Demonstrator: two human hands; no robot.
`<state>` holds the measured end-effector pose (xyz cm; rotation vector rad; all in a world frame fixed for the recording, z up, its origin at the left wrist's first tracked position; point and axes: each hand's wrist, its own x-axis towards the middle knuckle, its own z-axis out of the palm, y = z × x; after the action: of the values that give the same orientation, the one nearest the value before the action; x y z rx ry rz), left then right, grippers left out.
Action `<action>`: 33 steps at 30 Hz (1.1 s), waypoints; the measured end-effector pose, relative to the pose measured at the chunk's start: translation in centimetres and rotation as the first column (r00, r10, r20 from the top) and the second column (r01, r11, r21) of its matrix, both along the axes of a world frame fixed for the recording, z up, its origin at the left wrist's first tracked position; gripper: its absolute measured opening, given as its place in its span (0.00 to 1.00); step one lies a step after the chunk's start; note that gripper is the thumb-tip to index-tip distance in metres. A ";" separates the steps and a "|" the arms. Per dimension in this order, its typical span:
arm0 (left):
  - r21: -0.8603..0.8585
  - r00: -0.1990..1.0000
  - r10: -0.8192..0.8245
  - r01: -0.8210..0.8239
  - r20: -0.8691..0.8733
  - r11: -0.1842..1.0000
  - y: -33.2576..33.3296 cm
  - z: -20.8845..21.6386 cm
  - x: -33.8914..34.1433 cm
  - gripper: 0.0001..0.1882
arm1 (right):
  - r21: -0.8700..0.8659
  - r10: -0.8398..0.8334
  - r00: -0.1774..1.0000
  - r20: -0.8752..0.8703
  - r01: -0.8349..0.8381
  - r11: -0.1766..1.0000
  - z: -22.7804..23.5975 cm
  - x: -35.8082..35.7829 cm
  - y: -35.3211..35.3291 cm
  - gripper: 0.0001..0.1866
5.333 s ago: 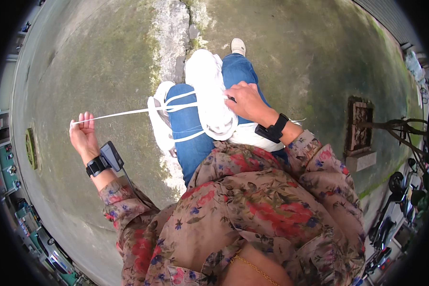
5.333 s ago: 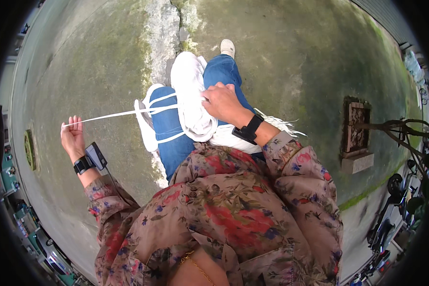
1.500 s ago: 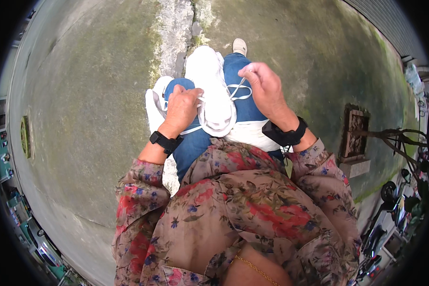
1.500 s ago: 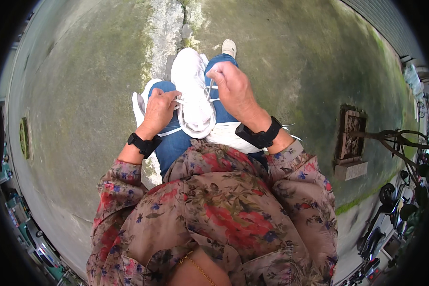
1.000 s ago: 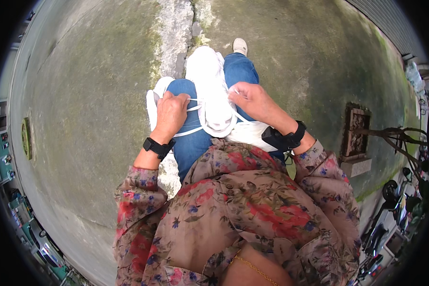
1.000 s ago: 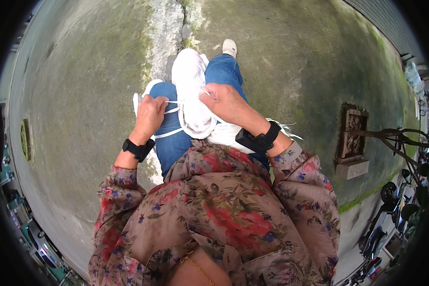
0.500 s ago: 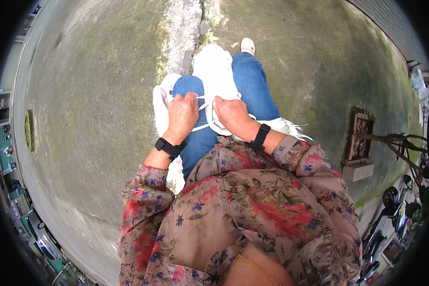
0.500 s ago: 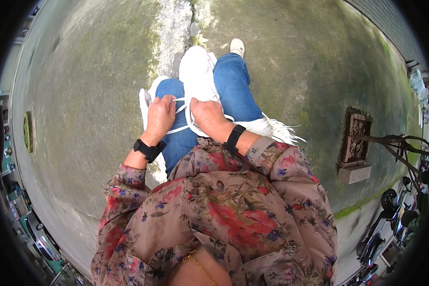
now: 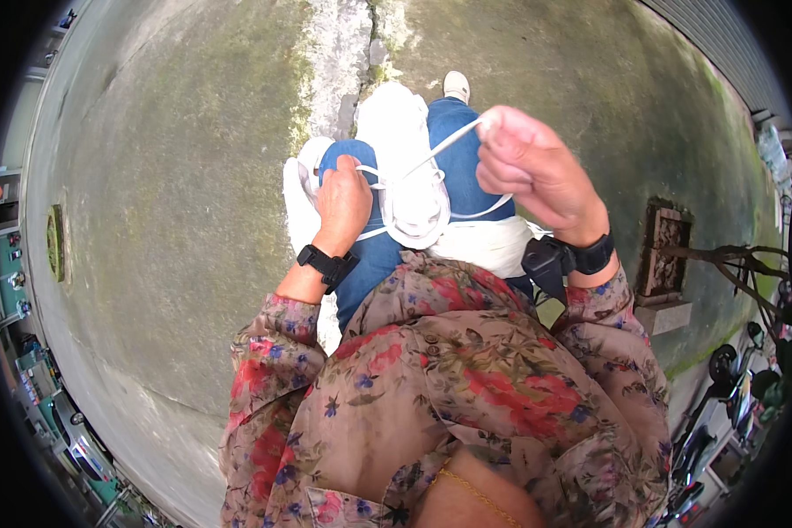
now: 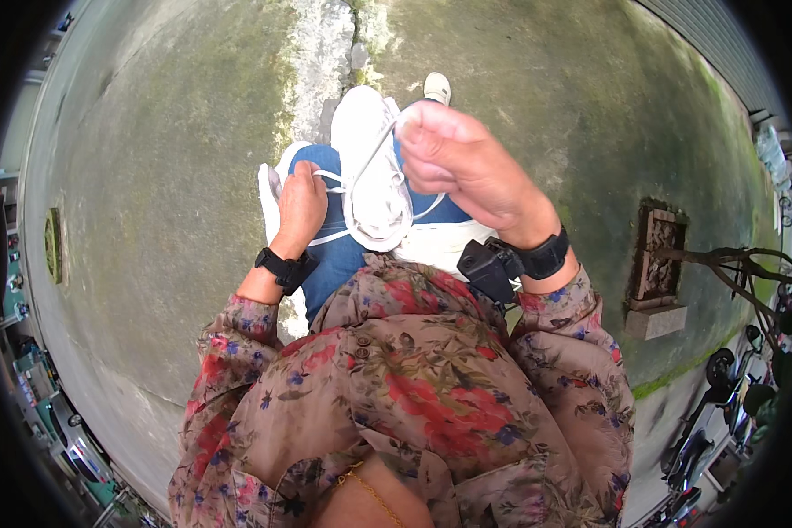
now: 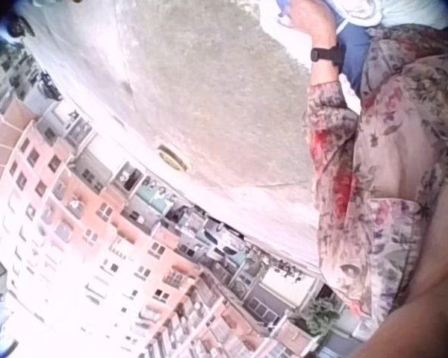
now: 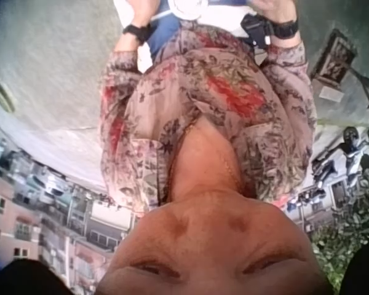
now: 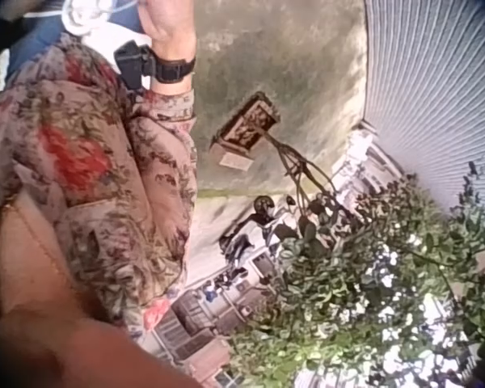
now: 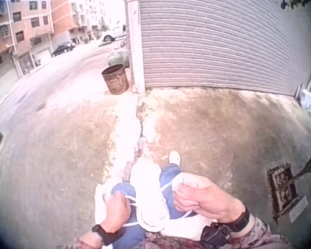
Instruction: The person is lacing a white shoe while sitting outdoors.
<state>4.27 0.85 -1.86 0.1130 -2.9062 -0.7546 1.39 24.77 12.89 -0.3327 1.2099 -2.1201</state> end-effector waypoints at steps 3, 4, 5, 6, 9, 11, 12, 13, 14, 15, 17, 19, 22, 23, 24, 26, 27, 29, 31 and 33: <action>0.095 0.965 -0.230 0.219 0.130 0.971 0.4 0.3 -0.4 0.07 | -0.337 -0.147 0.969 -0.199 0.073 0.939 4.5 0.0 3.5 0.09; 0.096 0.963 -0.235 0.223 0.129 0.970 0.4 0.5 -0.8 0.07 | -0.390 -0.153 0.960 -0.236 0.050 0.920 4.9 -0.1 4.0 0.09; 0.224 0.964 -0.219 0.183 0.150 0.957 0.2 0.8 -1.4 0.08 | -0.428 -0.098 0.963 -0.250 -0.020 0.903 4.8 -0.3 3.9 0.09; 0.349 0.962 -0.211 0.140 0.175 0.926 0.2 1.3 -2.1 0.09 | -0.427 -0.105 0.963 -0.249 -0.011 0.904 4.8 -0.2 3.7 0.09; 0.425 0.921 -0.297 0.171 0.251 0.889 1.5 3.4 -4.0 0.10 | -0.639 -0.041 0.999 -0.028 0.014 0.769 5.3 -0.2 2.3 0.13; 0.488 0.854 -0.405 0.215 0.326 0.846 3.0 3.9 -4.8 0.12 | -0.601 -0.025 1.000 -0.014 0.011 0.799 5.6 -0.4 0.5 0.13; 0.490 0.854 -0.408 0.217 0.324 0.844 3.8 3.7 -5.3 0.12 | -0.560 -0.003 1.000 -0.001 0.001 0.828 5.7 -0.7 -0.1 0.13; 0.418 0.798 -0.520 0.378 0.305 0.826 4.5 3.3 -5.7 0.12 | -0.557 -0.005 1.000 -0.002 0.003 0.830 5.8 -0.8 -0.4 0.13; 0.339 0.725 -0.622 0.529 0.296 0.778 5.2 2.8 -6.2 0.12 | -0.506 -0.024 0.999 0.028 0.035 0.862 5.8 -1.0 -0.6 0.12; 0.255 0.686 -0.633 0.581 0.359 0.773 6.0 2.2 -6.5 0.10 | -0.452 -0.047 0.997 0.057 0.068 0.890 5.9 -1.0 -0.6 0.12; 0.118 0.691 -0.635 0.639 0.346 0.760 7.1 0.9 -6.6 0.08 | -0.407 -0.063 0.996 0.066 0.085 0.910 5.7 -1.0 -0.2 0.11; -0.062 0.704 -0.638 0.686 0.312 0.725 7.7 -0.1 -6.6 0.06 | -0.364 -0.078 0.994 0.078 0.101 0.926 5.4 -1.0 0.0 0.11; -0.068 0.687 -0.682 0.715 0.250 0.696 8.1 -0.9 -6.7 0.06 | -0.331 -0.093 0.993 0.078 0.113 0.937 5.2 -0.9 0.3 0.10; -0.068 0.684 -0.685 0.719 0.251 0.692 8.1 -1.1 -6.8 0.06 | -0.306 -0.093 0.992 0.081 0.114 0.945 5.1 -0.9 0.3 0.10; -0.024 0.636 -0.753 0.767 0.169 0.642 8.0 -1.3 -6.9 0.06 | -0.282 -0.092 0.992 0.083 0.112 0.953 5.1 -0.9 0.2 0.09; 0.012 0.579 -0.811 0.813 0.084 0.582 7.5 -1.6 -7.4 0.05 | -0.266 -0.100 0.991 0.091 0.121 0.956 5.3 -0.8 0.0 0.09; 0.124 0.553 -0.821 0.813 0.142 0.569 7.4 -1.4 -7.7 0.05 | -0.247 -0.105 0.989 0.100 0.127 0.961 5.4 -0.8 -0.1 0.09; 0.233 0.519 -0.832 0.800 0.195 0.553 7.3 -1.1 -7.9 0.04 | -0.256 -0.095 0.990 0.105 0.119 0.959 5.7 -0.7 -0.3 0.09; 0.357 0.556 -0.776 0.689 0.298 0.631 7.5 -0.1 -8.2 0.07 | -0.264 -0.091 0.990 0.105 0.116 0.957 6.1 -0.7 -0.4 0.09; 0.457 0.571 -0.715 0.551 0.404 0.698 7.7 1.2 -8.5 0.10 | -0.299 -0.047 0.991 0.122 0.082 0.951 6.7 -0.7 -0.4 0.10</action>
<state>-4.24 8.52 -0.69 -0.9328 -3.3579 -1.4739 0.73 24.34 19.59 -0.3047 0.8389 -2.3513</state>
